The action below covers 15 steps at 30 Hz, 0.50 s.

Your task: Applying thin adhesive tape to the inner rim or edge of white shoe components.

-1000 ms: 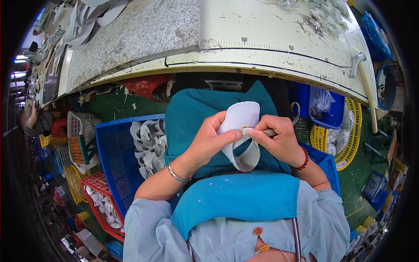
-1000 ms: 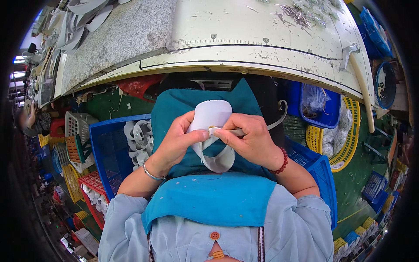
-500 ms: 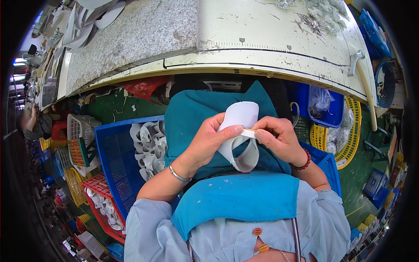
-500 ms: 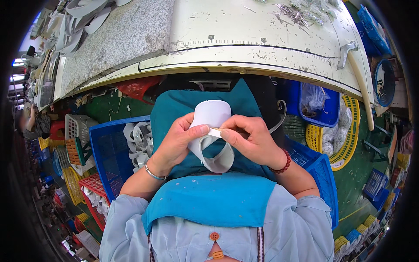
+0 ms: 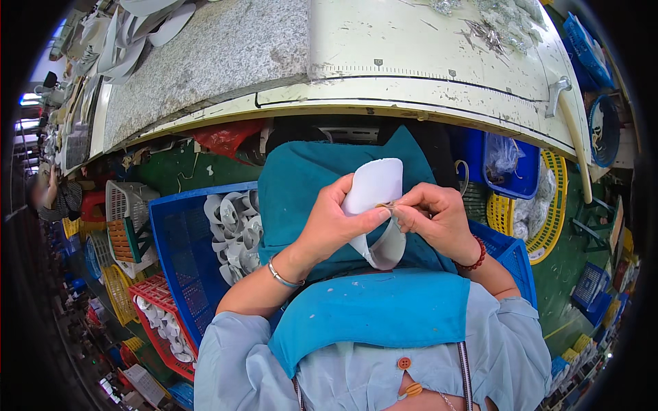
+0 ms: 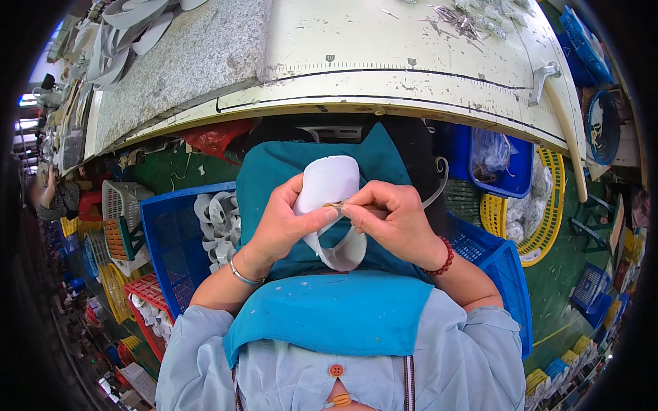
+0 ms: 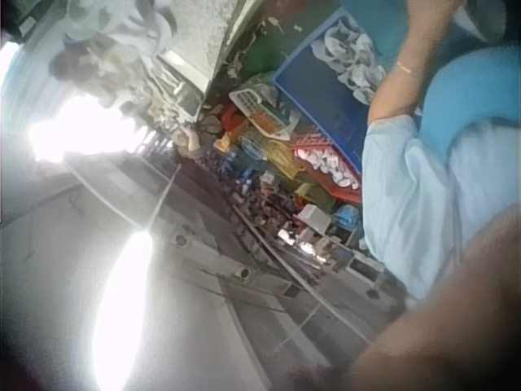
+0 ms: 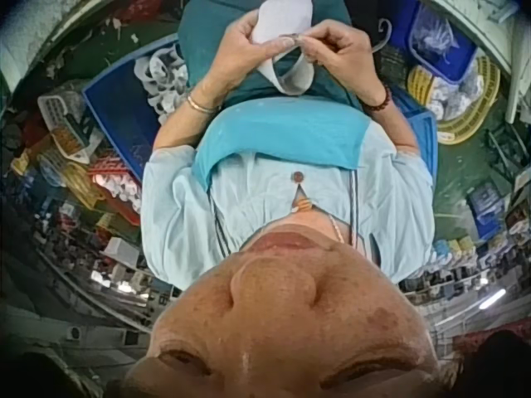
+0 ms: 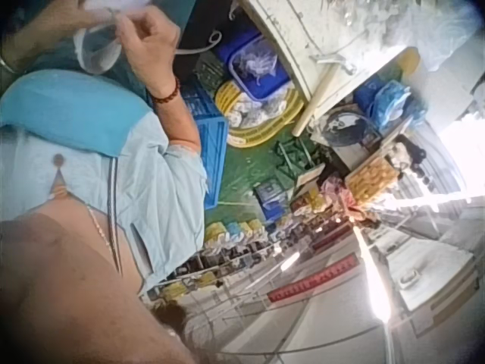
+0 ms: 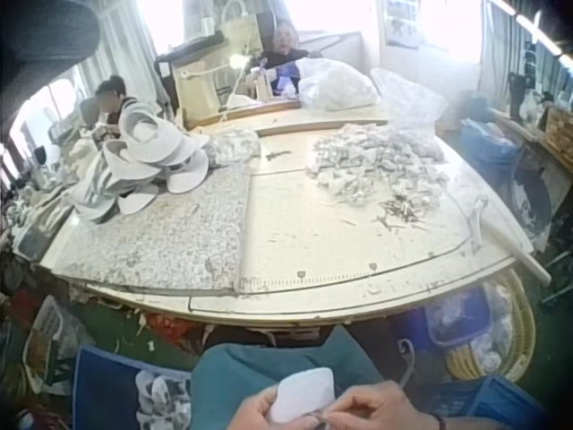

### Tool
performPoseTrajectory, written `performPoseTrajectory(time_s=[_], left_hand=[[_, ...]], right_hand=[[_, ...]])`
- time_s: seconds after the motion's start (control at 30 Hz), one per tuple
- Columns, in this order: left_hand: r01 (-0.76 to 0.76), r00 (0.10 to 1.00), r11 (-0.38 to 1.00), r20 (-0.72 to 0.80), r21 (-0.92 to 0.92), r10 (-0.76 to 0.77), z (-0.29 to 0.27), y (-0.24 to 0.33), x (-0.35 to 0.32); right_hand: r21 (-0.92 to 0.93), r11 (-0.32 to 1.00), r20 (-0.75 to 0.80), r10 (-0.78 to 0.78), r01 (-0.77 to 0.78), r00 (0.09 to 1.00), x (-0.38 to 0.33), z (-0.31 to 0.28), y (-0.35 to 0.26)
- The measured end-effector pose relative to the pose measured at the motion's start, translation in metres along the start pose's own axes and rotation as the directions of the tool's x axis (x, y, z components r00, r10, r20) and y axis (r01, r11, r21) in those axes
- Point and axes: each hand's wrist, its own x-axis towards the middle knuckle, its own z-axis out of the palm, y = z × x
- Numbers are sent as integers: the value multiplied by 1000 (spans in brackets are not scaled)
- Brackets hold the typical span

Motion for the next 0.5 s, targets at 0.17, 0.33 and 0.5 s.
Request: performPoseTrajectory(time_s=[0.17,0.33,0.5], left_hand=[[2,1000,998,22,67,-4,-6,-3,2],[-29,999,990,30,140,25,-4,0,1],[-9,997,992,82,128,-2,-9,1,2]], right_hand=[[166,984,-23,68,-64,997,-4,2,1],[228,958,57,165,-174,985,-3,-8,1],[317,906,163,237,-279,958,2,-21,-3]])
